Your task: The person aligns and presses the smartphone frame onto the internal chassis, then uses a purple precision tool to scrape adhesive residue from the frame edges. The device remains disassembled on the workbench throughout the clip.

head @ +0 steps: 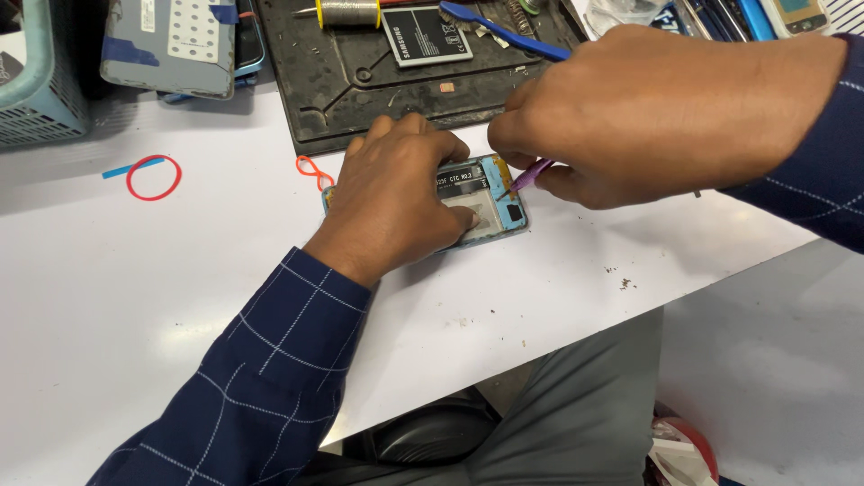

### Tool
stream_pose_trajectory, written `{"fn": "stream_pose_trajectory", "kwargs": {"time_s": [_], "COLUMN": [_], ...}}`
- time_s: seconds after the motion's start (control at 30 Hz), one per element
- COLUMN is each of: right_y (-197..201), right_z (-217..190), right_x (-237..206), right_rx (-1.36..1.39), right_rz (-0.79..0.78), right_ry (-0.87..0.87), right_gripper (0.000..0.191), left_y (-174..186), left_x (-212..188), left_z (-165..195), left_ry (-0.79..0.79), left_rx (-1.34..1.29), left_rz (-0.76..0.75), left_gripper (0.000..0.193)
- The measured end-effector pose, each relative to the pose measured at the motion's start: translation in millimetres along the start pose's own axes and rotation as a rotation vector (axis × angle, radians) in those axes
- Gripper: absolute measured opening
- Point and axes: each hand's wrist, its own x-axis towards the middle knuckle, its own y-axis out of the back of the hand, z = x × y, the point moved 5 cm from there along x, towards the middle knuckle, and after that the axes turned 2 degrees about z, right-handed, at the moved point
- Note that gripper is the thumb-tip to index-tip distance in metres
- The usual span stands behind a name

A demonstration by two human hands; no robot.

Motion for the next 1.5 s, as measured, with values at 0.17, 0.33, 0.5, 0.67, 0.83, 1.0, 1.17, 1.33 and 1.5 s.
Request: {"fn": "stream_pose_trajectory", "kwargs": {"time_s": [0.17, 0.33, 0.5, 0.67, 0.83, 1.0, 1.17, 1.33, 1.5], "right_y": [-2.0, -4.0, -0.6, -5.3, -6.6, -3.7, -7.7, -7.3, -8.6], "right_z": [2.5, 2.4, -2.3, 0.3, 0.6, -1.5, 1.1, -0.4, -4.5], "right_x": [2.9, 5.5, 9.5, 9.2, 11.6, 11.4, 12.1, 11.5, 12.6], "right_rx": [-0.101, -0.126, -0.109, -0.143, -0.135, -0.093, -0.150, -0.137, -0.065], "right_rz": [-0.208, -0.241, -0.091, -0.243, -0.253, -0.098, -0.228, -0.242, -0.111], "right_ry": [-0.072, -0.101, 0.000, -0.062, -0.099, -0.013, -0.063, -0.077, -0.023], "right_gripper": [0.028, 0.031, 0.012, 0.027, 0.028, 0.013, 0.033, 0.025, 0.013], "left_y": [-1.6, -2.1, -1.9, -2.9, -2.6, -1.6, -1.9, -2.1, -0.2], "left_x": [0.4, -0.1, 0.2, -0.2, 0.8, 0.1, 0.3, 0.4, -0.6], "left_z": [-1.1, -1.9, -1.5, -2.9, -3.2, -2.9, -3.1, -3.2, -3.0], "left_ry": [0.016, 0.029, 0.009, 0.019, 0.017, 0.012, 0.035, 0.050, 0.024], "left_rx": [0.001, 0.002, -0.004, -0.002, 0.011, 0.000, 0.006, 0.005, -0.020], "left_rz": [-0.014, -0.025, -0.009, -0.015, -0.020, -0.011, -0.033, -0.046, -0.014], "left_gripper": [0.055, 0.056, 0.058, 0.056, 0.056, 0.056, 0.056, 0.056, 0.056]}}
